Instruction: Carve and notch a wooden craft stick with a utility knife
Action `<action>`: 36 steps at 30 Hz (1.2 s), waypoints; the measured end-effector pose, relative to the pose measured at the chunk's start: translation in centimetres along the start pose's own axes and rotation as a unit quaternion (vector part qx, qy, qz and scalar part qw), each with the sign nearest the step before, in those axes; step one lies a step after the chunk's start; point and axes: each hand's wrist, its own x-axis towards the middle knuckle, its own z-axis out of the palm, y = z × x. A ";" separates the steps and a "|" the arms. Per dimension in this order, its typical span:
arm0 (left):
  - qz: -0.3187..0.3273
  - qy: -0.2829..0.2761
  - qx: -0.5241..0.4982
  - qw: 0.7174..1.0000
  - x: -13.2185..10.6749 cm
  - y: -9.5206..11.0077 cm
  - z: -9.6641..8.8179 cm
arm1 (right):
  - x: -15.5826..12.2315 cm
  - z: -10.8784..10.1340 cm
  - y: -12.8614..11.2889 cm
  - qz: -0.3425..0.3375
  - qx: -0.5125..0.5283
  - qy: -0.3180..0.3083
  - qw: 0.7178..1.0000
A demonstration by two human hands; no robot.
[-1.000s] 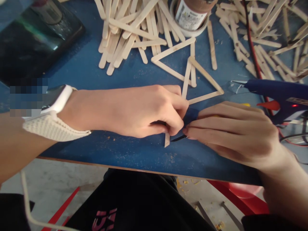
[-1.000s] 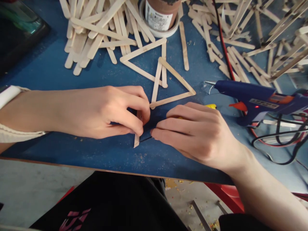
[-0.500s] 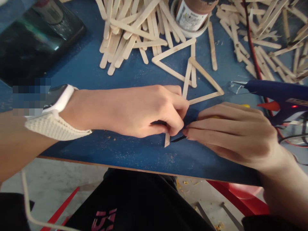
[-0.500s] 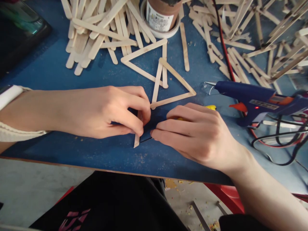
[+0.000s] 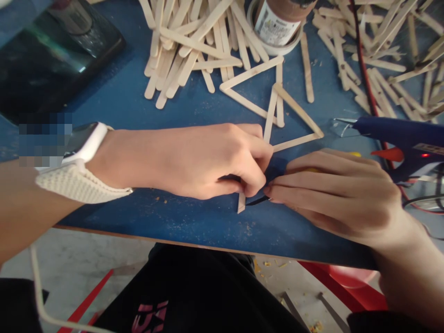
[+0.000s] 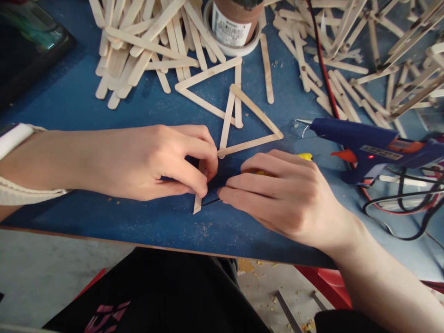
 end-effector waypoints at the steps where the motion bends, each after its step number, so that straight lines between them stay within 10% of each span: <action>1: 0.000 0.001 0.002 1.000 0.0 0.0 0.0 | 0.0 0.0 0.0 -0.001 0.000 -0.002 1.000; 36: -0.003 -0.014 -0.050 0.999 0.5 0.6 0.2 | 1.0 0.5 0.0 -0.049 -0.002 -0.004 0.999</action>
